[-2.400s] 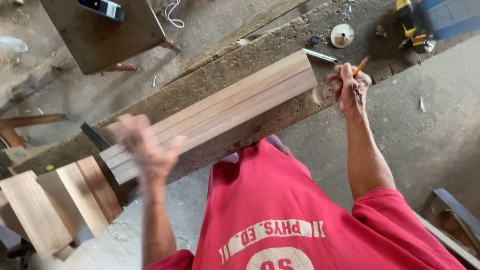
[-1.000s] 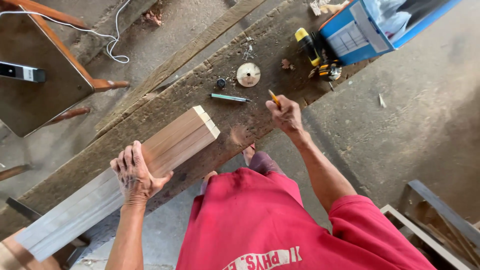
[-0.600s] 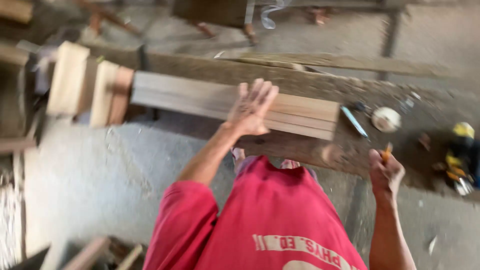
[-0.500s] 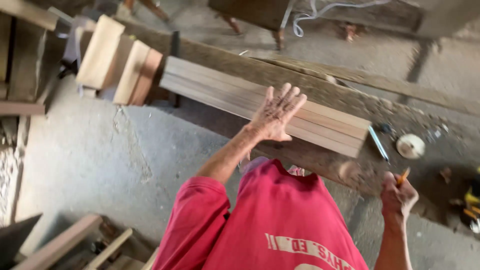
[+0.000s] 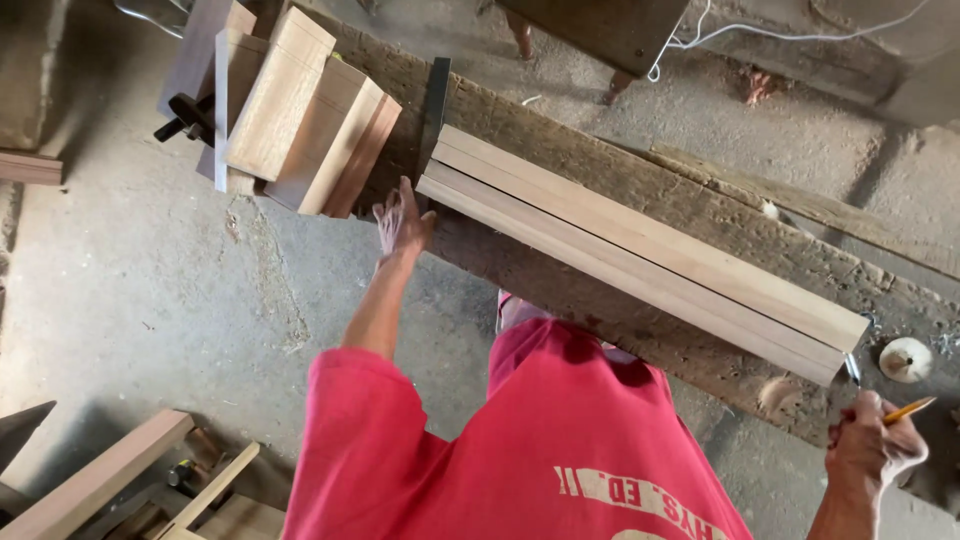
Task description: Measuring and marking wooden boards using a tape measure and try square.
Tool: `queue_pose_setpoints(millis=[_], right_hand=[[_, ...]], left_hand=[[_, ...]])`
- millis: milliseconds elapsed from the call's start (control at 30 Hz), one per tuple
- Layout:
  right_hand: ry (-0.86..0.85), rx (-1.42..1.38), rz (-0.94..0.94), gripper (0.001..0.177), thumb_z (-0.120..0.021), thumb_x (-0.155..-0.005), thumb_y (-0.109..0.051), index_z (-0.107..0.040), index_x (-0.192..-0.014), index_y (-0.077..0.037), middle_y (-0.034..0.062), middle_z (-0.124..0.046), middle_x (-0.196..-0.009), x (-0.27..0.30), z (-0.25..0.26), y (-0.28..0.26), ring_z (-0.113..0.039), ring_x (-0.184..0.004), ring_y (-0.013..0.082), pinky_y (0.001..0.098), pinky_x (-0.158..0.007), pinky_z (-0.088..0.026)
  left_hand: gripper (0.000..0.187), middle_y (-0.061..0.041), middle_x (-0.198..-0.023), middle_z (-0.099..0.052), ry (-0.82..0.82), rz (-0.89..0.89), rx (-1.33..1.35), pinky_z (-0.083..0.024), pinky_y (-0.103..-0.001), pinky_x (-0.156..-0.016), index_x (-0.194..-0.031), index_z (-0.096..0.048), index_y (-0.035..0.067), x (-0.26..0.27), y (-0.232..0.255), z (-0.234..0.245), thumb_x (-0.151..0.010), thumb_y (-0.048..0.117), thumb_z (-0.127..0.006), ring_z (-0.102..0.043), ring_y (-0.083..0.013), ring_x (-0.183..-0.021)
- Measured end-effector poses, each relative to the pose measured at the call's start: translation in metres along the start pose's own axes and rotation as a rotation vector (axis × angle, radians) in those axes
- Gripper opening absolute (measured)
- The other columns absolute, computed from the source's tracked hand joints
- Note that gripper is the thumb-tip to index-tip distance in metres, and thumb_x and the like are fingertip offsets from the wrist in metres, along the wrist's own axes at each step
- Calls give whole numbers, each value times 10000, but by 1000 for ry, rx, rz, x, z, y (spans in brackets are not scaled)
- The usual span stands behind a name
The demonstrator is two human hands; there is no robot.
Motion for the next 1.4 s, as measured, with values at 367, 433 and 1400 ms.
queue_pose_setpoints(millis=[367,433,1400], right_hand=[[67,-43,150,169,-594,-1067,-4,-645,-911,35,65,-599,-745,62,-46,-28,-520,-544,87,263,-479,-398],[69,-49,147,179,-605,-1081,-14,-656,-913,23,56,-599,-749,75,-55,-8,-522,-556,84,262,-493,-406],[71,-698,-310,84,-670,-969,-96,-671,-1002,-20,-28,-550,-694,45,-36,-7,-454,-455,56,226,-377,-361]], left_hand=[[376,-124,-963,-750,-595,423,440,-444,-426,-750,-1148,-673,53,-40,-23,72,-791,172,-681,-607,-224,-803],[272,-108,-889,-732,-634,397,566,-447,-350,-624,-1010,-760,68,-30,-12,115,-784,217,-739,-581,-181,-728],[1282,-158,-1482,-393,-339,-1071,-143,-309,-715,-1109,-1627,-296,106,43,351,49,-560,356,-960,-400,-394,-1360]])
Point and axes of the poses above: each hand's wrist, its own x-axis away from the middle knuckle, its own z-axis out of the back of the hand, y = z × x, the point moved 1 cm from there along -x, towards the middle knuckle
